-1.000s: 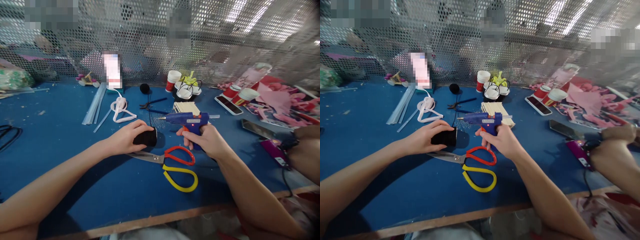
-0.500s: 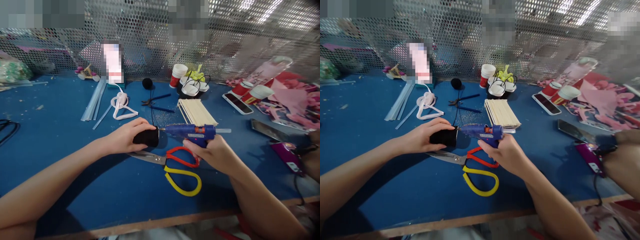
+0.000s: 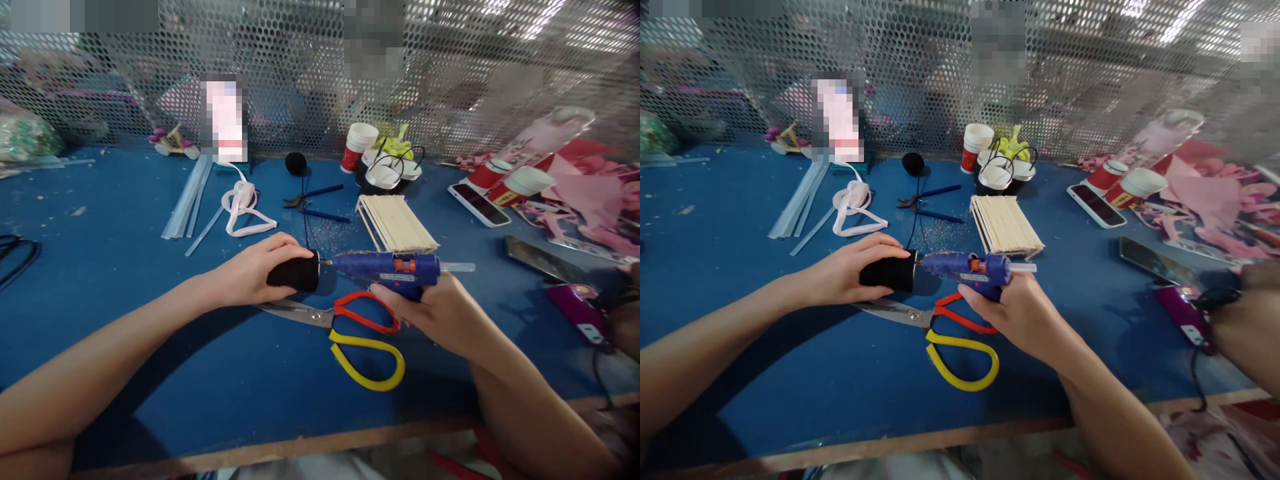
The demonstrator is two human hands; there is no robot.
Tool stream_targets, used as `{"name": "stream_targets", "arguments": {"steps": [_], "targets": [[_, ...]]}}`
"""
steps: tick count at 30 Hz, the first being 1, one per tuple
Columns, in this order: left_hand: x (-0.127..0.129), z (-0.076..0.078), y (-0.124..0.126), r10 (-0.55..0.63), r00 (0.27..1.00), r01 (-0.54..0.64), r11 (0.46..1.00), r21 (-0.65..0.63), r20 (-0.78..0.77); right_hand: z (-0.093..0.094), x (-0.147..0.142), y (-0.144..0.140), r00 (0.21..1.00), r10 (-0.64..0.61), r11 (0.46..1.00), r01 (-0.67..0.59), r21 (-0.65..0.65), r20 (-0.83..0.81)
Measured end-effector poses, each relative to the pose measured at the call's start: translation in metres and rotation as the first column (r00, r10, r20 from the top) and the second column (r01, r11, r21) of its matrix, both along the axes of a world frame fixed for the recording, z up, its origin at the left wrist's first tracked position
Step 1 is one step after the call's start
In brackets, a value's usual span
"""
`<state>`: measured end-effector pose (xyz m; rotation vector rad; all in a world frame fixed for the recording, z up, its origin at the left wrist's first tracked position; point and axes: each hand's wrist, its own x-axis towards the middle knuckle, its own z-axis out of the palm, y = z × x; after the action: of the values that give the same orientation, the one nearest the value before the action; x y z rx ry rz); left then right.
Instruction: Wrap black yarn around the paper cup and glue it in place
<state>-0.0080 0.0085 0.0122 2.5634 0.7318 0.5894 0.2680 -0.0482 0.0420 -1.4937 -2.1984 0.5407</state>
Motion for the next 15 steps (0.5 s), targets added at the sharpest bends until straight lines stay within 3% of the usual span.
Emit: {"name": "stream_targets", "arguments": {"steps": [10, 15], "targets": [[0.0008, -0.0003, -0.0004, 0.016, 1.0, -0.016, 1.0, 0.007, -0.014, -0.008, 0.0048, -0.0077, 0.999, 0.033, 0.996, -0.035, 0.079, 0.027], [0.0015, 0.0007, -0.0007, 0.021, 1.0, -0.021, 1.0, 0.009, -0.021, 0.0001, 0.0004, -0.0079, 0.997, 0.077, 0.991, -0.079, 0.106, 0.028]]}}
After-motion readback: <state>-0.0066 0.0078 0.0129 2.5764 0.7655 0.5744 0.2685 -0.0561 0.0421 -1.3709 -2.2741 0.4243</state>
